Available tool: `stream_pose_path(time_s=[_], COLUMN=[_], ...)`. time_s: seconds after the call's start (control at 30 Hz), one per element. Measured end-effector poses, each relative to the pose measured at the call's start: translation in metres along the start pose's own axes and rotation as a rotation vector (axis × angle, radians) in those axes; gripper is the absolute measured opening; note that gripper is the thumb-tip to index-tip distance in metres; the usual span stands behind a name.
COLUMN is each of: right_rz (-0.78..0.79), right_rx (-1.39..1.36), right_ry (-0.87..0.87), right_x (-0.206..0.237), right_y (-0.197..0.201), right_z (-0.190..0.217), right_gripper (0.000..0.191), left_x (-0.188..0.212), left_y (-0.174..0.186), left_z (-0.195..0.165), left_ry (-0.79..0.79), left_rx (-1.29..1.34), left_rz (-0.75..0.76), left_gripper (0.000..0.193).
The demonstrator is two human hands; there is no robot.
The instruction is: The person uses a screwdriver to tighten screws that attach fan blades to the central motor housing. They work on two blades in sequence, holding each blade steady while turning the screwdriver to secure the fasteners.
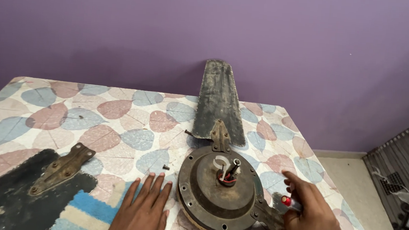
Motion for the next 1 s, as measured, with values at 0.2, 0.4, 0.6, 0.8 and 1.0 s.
stream_pose_path(time_s=[0.2, 0.4, 0.6, 0.8, 1.0], right_rz=[-0.068, 0.016, 0.001, -0.028, -0.032], right_rx=[-0.160, -0.070, -0.111, -0.130, -0.289], right_ry=[0.116, 0.168, 0.171, 0.202, 0.294], right_x=[0.013, 0.013, 0.013, 0.013, 0.015], right_y=[-0.003, -0.015, -0.009, -0.003, -0.015], right_z=[0.001, 0.013, 0.023, 0.033, 0.017], right_gripper=[0.036, 0.028, 0.026, 0.026, 0.025], left_x=[-0.010, -0.027, -0.015, -0.004, -0.008], left_y=[0.035, 0.050, 0.061, 0.072, 0.081], left_z=[-0.008, 0.002, -0.003, 0.001, -0.013], left_ry=[-0.040, -0.035, 0.046, 0.094, -0.086], left_rx=[-0.203, -0.012, -0.022, 0.043, 0.047], left_rz=[-0.163, -0.024, -0.231, -0.311, -0.515], left_gripper=[0.070, 0.058, 0.040, 0.033, 0.022])
Point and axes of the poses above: each hand's wrist, its own x-axis away from the middle knuckle, its own y-axis out of the back of the hand, z = x × y, the point moved 4 cm from there along -x, towards the middle knuckle, and after that the axes turned 14 degrees about -y, right-handed, at the moved point
